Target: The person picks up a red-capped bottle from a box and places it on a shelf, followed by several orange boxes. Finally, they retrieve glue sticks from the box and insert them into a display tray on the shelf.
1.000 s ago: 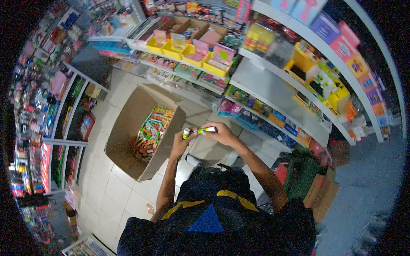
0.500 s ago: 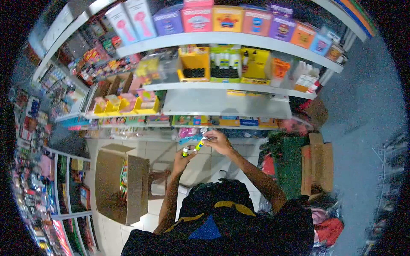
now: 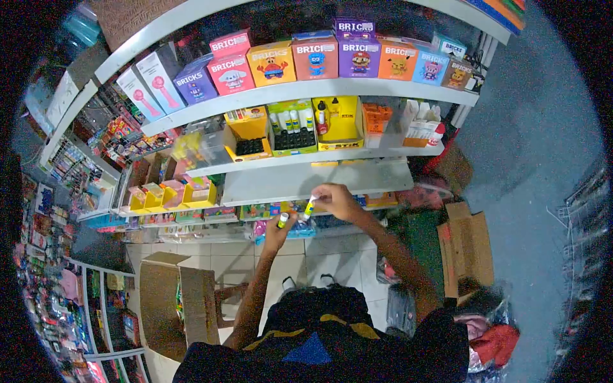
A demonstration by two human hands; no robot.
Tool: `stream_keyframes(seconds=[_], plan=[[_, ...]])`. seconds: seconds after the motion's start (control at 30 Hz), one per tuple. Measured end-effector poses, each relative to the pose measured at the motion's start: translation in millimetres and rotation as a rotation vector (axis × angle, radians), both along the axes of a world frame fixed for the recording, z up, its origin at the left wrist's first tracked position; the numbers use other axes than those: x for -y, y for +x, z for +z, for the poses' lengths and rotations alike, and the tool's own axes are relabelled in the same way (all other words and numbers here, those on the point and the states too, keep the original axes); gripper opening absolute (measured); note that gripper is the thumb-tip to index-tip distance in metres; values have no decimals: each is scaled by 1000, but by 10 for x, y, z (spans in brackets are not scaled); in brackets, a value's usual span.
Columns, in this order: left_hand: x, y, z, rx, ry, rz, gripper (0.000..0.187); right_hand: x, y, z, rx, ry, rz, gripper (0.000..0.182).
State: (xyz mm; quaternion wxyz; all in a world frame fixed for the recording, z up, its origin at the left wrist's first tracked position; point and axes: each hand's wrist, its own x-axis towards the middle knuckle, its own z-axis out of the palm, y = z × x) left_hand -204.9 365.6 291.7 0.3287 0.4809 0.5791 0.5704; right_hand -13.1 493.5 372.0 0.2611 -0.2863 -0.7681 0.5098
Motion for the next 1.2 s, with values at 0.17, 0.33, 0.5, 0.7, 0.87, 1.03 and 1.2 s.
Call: stream_keyframes(seconds=[0.17,0.33,0.5,0.7,0.87,1.03,1.2], plan=[[-357,-333,469,-328,63,-37,29,-484,-264,615,20,310,7,27],[-661,-440,1159,-691,-40,-1,54,-935,-546,1145,31,681,-88,26],[-959,-531,1249,-839,-68,26,59,-1227,-710,1179,211,706,-146,26],[-1085,-602,1030,-957,-92,41,59,-1441,-796,946,371,968,-158,22],[-1103,-639,985,-954,-42,36,59,-1569,-844,871,387,900,-182,22],[-1128,-643,951,-954,-43,32,60,-1603,-839,839,421,960,-209,21],[-1123,-657,905,-950,3,36,61,-1626,-833,746,319,1064,-210,20]])
